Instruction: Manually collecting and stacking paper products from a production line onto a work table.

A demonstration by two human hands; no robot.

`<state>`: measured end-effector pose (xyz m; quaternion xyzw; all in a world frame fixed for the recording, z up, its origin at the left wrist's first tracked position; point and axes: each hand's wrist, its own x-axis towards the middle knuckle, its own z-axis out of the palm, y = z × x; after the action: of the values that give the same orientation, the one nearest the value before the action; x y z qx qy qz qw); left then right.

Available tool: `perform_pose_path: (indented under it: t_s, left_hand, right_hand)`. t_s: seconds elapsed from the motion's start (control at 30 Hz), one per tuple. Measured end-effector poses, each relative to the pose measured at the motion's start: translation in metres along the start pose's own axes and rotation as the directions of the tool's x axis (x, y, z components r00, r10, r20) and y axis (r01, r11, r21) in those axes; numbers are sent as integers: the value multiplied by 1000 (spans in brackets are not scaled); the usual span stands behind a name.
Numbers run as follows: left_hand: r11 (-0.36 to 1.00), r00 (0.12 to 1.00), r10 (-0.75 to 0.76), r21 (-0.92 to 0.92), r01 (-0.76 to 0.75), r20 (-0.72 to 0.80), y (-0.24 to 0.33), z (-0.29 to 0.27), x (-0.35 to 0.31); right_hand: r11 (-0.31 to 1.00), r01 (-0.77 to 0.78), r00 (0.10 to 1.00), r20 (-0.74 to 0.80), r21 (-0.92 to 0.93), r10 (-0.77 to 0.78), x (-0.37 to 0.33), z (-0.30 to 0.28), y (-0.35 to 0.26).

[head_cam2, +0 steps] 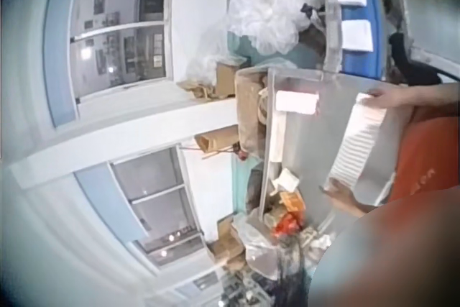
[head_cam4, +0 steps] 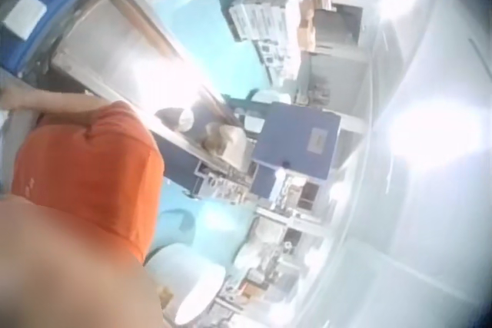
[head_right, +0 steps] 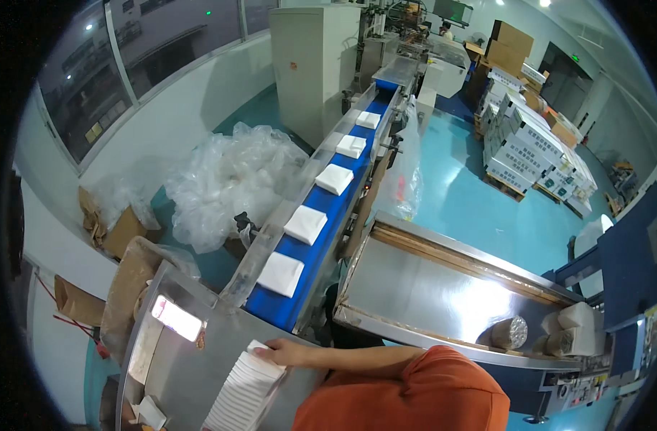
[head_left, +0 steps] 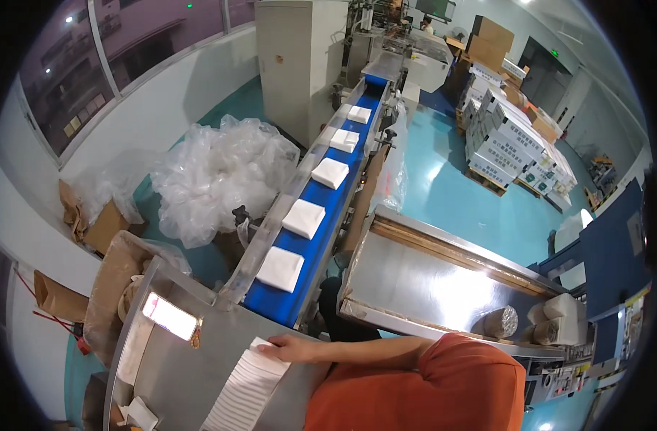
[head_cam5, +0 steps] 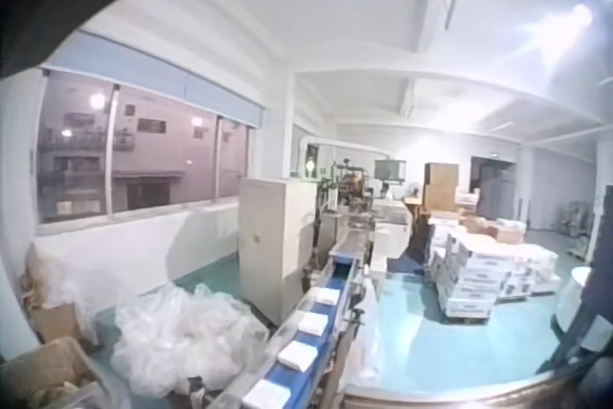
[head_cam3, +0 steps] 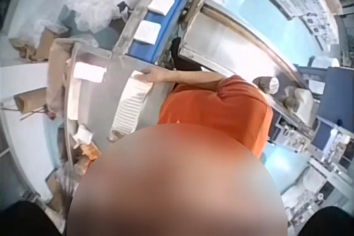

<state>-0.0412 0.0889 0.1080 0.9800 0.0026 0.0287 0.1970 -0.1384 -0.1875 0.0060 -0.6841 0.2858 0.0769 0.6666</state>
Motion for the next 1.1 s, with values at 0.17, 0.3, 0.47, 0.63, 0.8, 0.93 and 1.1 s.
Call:
perform_pose_path:
  t_s: [0.17,0.3,0.47,0.63,0.8,0.93,1.1]
  left_hand:
    - [1000,1000,-10,-26,10,-6,-1,-3,-2]
    - [998,1000,3,-58,-2,12,-3,1,-2]
    - [996,993,-65,-50,70,95,-9,10,0]
    - [995,996,-73,-64,76,55,-14,13,3]
    - [997,997,66,-47,-67,-35,-32,26,3]
    - [976,978,194,-88,-201,-77,-55,37,12]
    - [656,952,-258,-753,48,-164,-217,155,36]
  right_hand:
    - [966,-109,994,40,236,102,-20,-26,22]
    - [810,-27,953,-229,586,197,-1,-27,25]
    - [974,71,997,0,-214,-72,-15,-7,-14]
    - [988,-103,977,199,112,80,-19,-23,9]
    - [798,40,977,-191,601,95,-8,-23,28]
    - [975,151,976,-130,-163,-173,-13,-10,6]
    - [935,-44,999,39,353,33,15,-1,45]
